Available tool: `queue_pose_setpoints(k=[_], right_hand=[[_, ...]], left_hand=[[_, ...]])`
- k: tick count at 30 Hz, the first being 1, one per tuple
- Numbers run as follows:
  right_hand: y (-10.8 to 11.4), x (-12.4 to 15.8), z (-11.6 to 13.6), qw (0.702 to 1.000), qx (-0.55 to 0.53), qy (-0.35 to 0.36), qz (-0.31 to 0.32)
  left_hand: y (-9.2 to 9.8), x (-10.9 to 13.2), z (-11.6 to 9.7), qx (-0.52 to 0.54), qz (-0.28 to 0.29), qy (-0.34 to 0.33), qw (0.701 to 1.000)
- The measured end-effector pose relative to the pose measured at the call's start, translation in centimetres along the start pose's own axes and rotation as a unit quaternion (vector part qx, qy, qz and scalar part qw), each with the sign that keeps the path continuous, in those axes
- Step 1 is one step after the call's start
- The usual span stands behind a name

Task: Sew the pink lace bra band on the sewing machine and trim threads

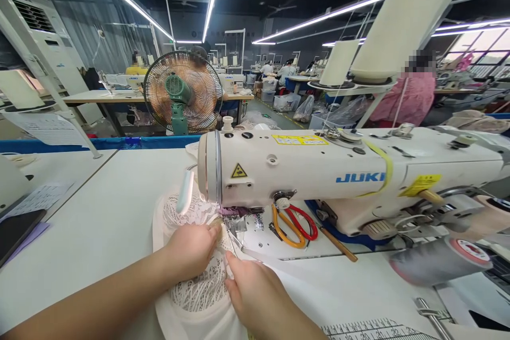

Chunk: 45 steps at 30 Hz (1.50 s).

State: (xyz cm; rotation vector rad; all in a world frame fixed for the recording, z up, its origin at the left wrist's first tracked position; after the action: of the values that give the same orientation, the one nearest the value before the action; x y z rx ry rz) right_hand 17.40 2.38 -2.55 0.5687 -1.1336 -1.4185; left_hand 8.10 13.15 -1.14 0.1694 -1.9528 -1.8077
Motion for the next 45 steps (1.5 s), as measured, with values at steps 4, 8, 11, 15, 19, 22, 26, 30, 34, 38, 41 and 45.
queue_pose_setpoints(k=[4,8,11,15,19,22,26,30,34,38,41,45], right_hand=[[0.1,-0.3,-0.5,1.000,-0.018,0.000,0.006],[0.3,-0.3,-0.4,0.999,-0.030,0.015,0.012],[0.5,-0.1,0.0,0.999,-0.031,0.012,0.027],[0.5,0.0,0.3,0.999,-0.027,0.010,0.026],[0.5,0.1,0.2,0.999,-0.024,0.022,0.013],[0.6,0.1,0.1,0.999,-0.024,0.029,0.011],[0.5,0.1,-0.2,0.999,-0.034,0.027,0.008],[0.3,-0.1,-0.6,0.999,-0.035,0.023,0.001],[0.3,-0.4,-0.8,0.999,-0.029,0.033,-0.008],[0.3,-0.7,-0.8,0.999,-0.014,0.031,-0.008],[0.3,-0.6,-0.8,0.999,-0.012,0.030,-0.009],[0.4,-0.6,-0.8,0.999,-0.009,0.034,-0.010]], left_hand=[[0.0,-0.5,-0.3,-0.026,-0.030,0.002,0.999],[-0.2,-0.1,-0.4,-0.056,-0.081,-0.028,0.995],[-0.8,0.4,-0.3,-0.069,-0.130,-0.123,0.981],[-1.7,0.9,0.3,-0.058,-0.196,-0.194,0.959],[-1.6,0.7,0.8,-0.007,-0.178,-0.168,0.970],[-1.2,0.5,0.7,0.024,-0.167,-0.157,0.973],[-1.1,0.4,0.6,0.033,-0.171,-0.149,0.973],[-1.2,0.5,0.5,0.039,-0.176,-0.155,0.971],[-1.2,0.6,0.7,0.059,-0.185,-0.151,0.969],[-1.2,0.5,0.8,0.069,-0.192,-0.156,0.966],[-1.3,0.3,0.9,0.080,-0.190,-0.152,0.967],[-1.4,0.1,1.1,0.082,-0.191,-0.154,0.966]])
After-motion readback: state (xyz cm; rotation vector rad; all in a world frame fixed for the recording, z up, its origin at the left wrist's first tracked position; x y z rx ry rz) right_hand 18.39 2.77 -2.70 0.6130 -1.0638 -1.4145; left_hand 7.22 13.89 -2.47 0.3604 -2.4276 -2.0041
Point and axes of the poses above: each hand's wrist, its own x-axis away from the middle knuckle, its own y-axis out of the back of the hand, z = x × y, the point moved 3 cm from there along -x, towards the middle knuckle, and after that the axes turned 6 degrees about -y, right-handed, at the moved point
